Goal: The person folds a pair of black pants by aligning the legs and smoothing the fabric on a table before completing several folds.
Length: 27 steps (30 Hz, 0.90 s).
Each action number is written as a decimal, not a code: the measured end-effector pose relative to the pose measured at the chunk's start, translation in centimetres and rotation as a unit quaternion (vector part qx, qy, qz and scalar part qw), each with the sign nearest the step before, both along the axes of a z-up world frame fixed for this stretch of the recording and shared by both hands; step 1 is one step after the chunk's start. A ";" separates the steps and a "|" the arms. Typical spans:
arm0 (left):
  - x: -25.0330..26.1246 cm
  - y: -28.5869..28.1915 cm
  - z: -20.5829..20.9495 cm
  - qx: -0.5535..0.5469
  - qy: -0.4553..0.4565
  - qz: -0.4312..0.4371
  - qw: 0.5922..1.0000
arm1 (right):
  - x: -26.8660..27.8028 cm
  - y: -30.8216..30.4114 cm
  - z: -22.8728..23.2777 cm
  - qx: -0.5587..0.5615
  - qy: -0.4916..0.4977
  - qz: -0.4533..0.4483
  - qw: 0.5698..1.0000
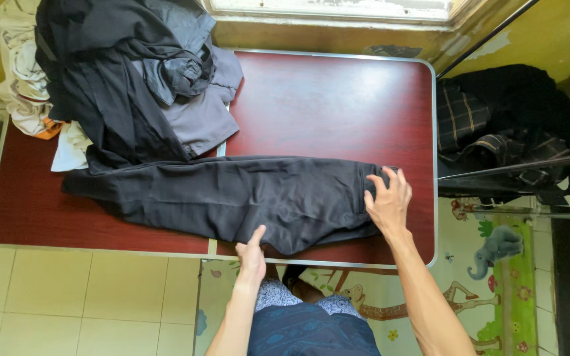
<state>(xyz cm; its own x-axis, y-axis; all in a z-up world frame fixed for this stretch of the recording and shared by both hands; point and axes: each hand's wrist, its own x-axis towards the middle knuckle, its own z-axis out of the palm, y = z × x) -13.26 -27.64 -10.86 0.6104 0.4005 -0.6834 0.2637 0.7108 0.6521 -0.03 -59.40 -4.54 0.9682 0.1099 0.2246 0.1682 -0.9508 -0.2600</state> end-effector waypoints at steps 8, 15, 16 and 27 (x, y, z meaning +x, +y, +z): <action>0.3 2.2 0.4 0.052 -0.038 -0.071 0.995 | 4.2 3.9 -4.1 0.032 0.052 0.064 0.996; 1.7 3.4 1.4 0.299 0.118 -0.079 0.944 | 7.8 3.1 -4.0 -0.011 0.111 0.067 0.991; 2.0 3.5 1.6 0.326 0.128 -0.066 0.934 | 8.2 2.8 -4.1 -0.011 0.114 0.059 0.992; 3.4 8.6 3.0 0.229 -0.135 -0.032 0.964 | 6.3 3.4 -4.7 0.031 0.023 0.002 0.999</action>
